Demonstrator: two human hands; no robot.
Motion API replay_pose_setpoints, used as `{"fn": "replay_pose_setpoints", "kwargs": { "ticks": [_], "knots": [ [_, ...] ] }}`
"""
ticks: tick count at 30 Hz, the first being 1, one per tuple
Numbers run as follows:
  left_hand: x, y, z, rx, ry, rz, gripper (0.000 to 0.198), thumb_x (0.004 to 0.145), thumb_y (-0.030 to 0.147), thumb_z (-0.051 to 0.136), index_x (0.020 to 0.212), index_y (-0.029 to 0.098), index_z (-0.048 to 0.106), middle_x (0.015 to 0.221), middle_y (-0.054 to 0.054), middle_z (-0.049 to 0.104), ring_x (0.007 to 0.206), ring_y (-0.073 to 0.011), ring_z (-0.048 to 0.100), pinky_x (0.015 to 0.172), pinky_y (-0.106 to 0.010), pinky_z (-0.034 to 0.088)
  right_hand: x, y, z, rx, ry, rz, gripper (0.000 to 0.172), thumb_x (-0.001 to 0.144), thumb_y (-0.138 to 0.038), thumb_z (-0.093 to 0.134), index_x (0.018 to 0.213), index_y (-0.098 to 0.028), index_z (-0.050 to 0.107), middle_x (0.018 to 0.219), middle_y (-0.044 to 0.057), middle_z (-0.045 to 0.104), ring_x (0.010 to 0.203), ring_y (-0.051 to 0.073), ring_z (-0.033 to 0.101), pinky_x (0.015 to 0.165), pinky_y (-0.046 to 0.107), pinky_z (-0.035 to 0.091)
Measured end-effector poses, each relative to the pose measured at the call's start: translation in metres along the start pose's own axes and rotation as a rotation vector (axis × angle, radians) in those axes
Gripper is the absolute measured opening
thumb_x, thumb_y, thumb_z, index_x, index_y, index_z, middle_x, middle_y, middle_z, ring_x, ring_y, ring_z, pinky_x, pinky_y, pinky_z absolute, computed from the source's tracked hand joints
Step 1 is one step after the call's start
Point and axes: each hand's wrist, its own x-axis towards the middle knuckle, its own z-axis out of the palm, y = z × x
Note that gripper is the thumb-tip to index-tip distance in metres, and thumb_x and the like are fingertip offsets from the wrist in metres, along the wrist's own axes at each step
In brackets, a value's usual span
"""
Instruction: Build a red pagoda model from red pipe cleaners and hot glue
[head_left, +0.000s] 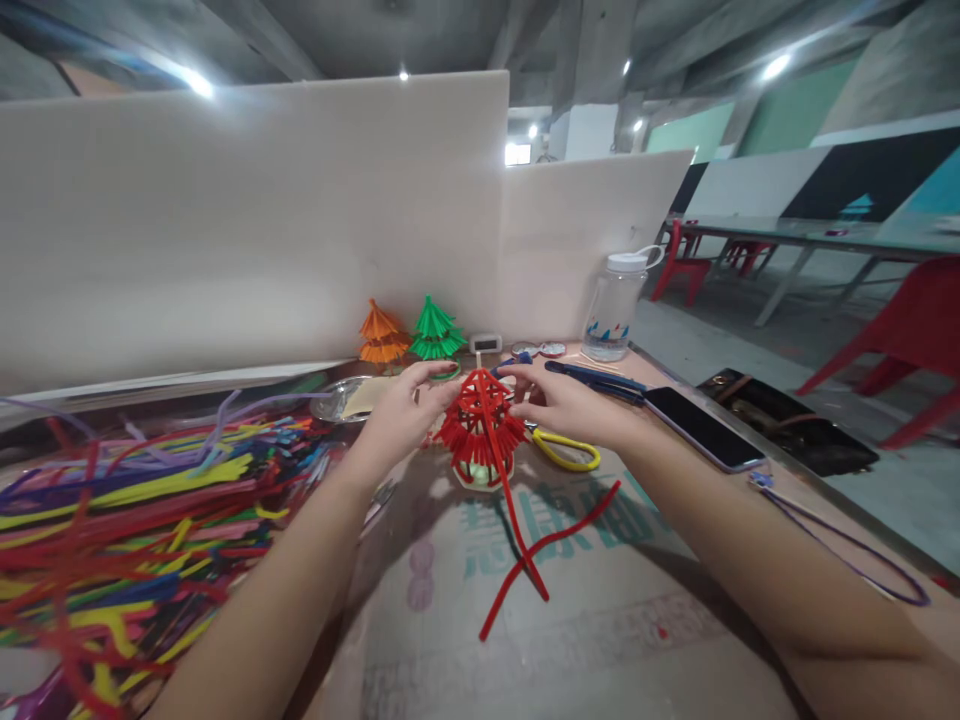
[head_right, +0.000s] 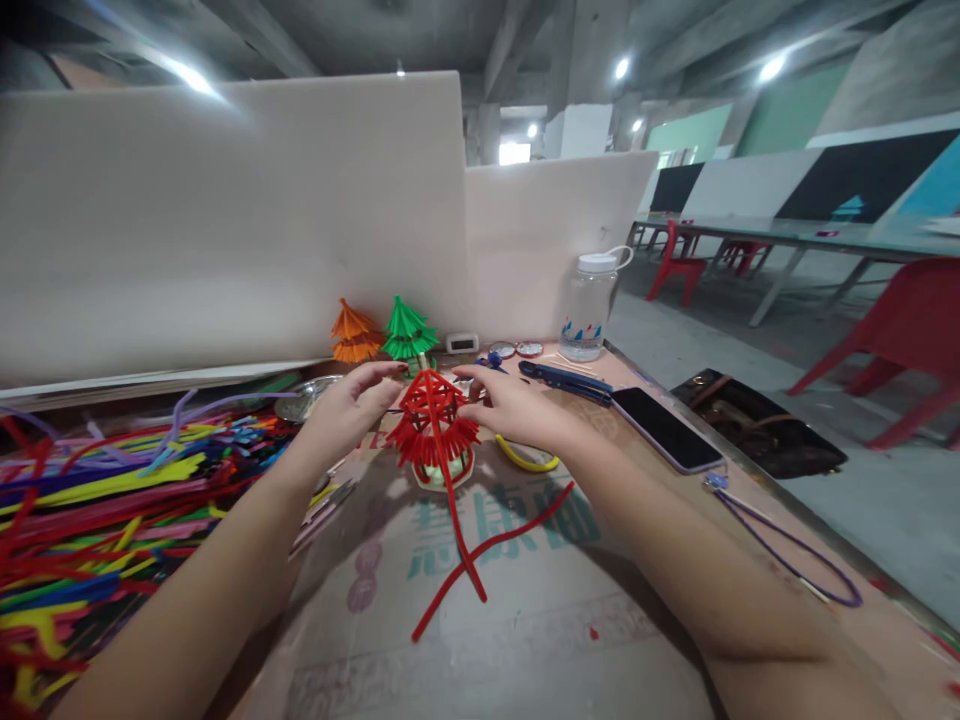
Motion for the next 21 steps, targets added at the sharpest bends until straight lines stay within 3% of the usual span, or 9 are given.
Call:
{"fn": "replay_pose_setpoints", "kwargs": {
  "ticks": [5,13,21],
  "knots": [
    [-0.003,0.005,0.013,-0.005,-0.038,0.061,0.042,0.088,0.047,0.058,0.116,0.016,0.068,0.121,-0.011,0.070,0.114,-0.0250,0.064,0.104,-0.038,0.047,0.001,-0.005,0.010,-0.022,-0.062,0.040,0.043,0.087,-0.018,0.066,0.130,-0.017,0.061,0.099,0.007,0.071,0.079,0.018,0.065,0.076,0.033,0.051],
    [-0.004,0.006,0.012,-0.107,-0.032,-0.024,0.038,0.085,0.047,0.063,0.109,0.019,0.071,0.114,-0.009,0.072,0.109,-0.0254,0.066,0.102,-0.039,0.047,0.001,-0.008,0.021,-0.027,-0.046,-0.030,0.020,0.090,-0.021,0.063,0.109,-0.016,0.068,0.110,0.008,0.071,0.100,0.021,0.064,0.087,0.033,0.046],
    [-0.004,0.010,0.011,-0.186,0.015,-0.039,0.033,0.081,0.046,0.068,0.098,0.018,0.072,0.107,-0.008,0.074,0.101,-0.0244,0.068,0.095,-0.039,0.051,0.001,-0.014,0.024,-0.063,-0.068,0.006,0.011,0.092,-0.022,0.058,0.093,-0.016,0.067,0.092,0.005,0.071,0.082,0.018,0.062,0.071,0.029,0.042]
  ]
}}
